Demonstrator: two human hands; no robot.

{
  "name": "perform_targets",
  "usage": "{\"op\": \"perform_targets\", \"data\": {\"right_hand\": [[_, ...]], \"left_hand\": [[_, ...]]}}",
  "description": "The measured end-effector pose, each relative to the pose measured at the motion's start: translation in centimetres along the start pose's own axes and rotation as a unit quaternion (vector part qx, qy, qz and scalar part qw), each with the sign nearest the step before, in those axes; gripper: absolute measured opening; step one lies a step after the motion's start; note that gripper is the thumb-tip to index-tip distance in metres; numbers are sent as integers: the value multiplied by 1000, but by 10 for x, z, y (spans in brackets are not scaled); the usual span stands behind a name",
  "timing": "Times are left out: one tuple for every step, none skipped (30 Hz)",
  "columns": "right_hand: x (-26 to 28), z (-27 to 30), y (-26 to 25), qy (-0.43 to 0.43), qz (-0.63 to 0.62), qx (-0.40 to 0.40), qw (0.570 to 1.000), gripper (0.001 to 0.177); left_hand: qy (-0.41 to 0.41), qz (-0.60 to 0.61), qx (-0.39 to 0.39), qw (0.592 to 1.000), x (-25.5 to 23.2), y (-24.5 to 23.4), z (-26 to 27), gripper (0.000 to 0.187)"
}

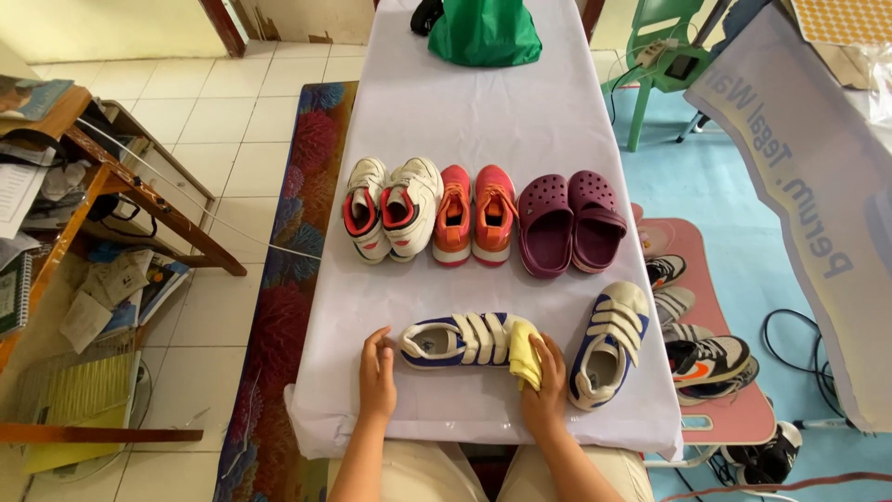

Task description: Cleaning a blue and white sneaker by wiping it thoroughly with a yellow cloth on a service table.

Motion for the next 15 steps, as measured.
{"op": "perform_targets", "data": {"right_hand": [[1, -4, 1, -2, 0, -2, 1000, 63], [3, -3, 1, -9, 5, -1, 1000, 64], [3, -2, 1, -16, 11, 1, 1000, 65], [5, -1, 1, -12, 12, 2, 1000, 65], [6, 1, 1, -3, 7, 14, 1000, 69], [8, -3, 3, 3, 1, 25, 1000, 73], [10, -3, 2, 2, 1, 25, 1000, 73], [13, -4, 2, -13, -2, 23, 1000, 69], [17, -5, 1, -28, -4, 20, 999, 66], [14, -6, 1, -29, -4, 19, 999, 66], [8, -6, -1, 1, -57, 12, 998, 61], [2, -6, -2, 32, -109, 5, 994, 56], [1, -4, -5, 32, -108, 5, 994, 56], [-1, -3, -9, 52, -124, -6, 991, 55], [-4, -2, -12, 72, -140, -17, 987, 55]], "left_hand": [[3, 1, 0, 1000, -21, -2, -3, 52], [-79, -60, 14, 995, -32, -2, -1, 47], [-160, -120, 27, 979, -43, -4, 1, 42], [-163, -120, 29, 979, -64, -4, -1, 42], [-255, -154, 101, 949, -75, 1, 1, 55], [-339, -185, 169, 907, -89, 4, 2, 69], [-339, -184, 169, 907, -87, 7, 1, 69], [-374, -115, 171, 904, -83, 11, 1, 72], [-407, -45, 173, 896, -79, 15, 2, 76], [-407, -45, 173, 896, -80, 16, 3, 76], [-391, -20, 160, 906, -82, 17, 3, 79], [-376, 6, 147, 915, -83, 19, 4, 82], [-376, 7, 147, 915, -76, 19, 7, 82], [-314, -1, 158, 936, -74, 20, 6, 78], [-251, -9, 168, 953, -72, 21, 6, 74]]}}
Point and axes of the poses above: each hand's wrist, its own z-axis away from the middle knuckle, its own y-axis out of the palm, x = y × z, the point moved 5 cm from there along -z, towards the middle knuckle, and after that the axes turned 3 degrees about x, right-handed, at the moved point
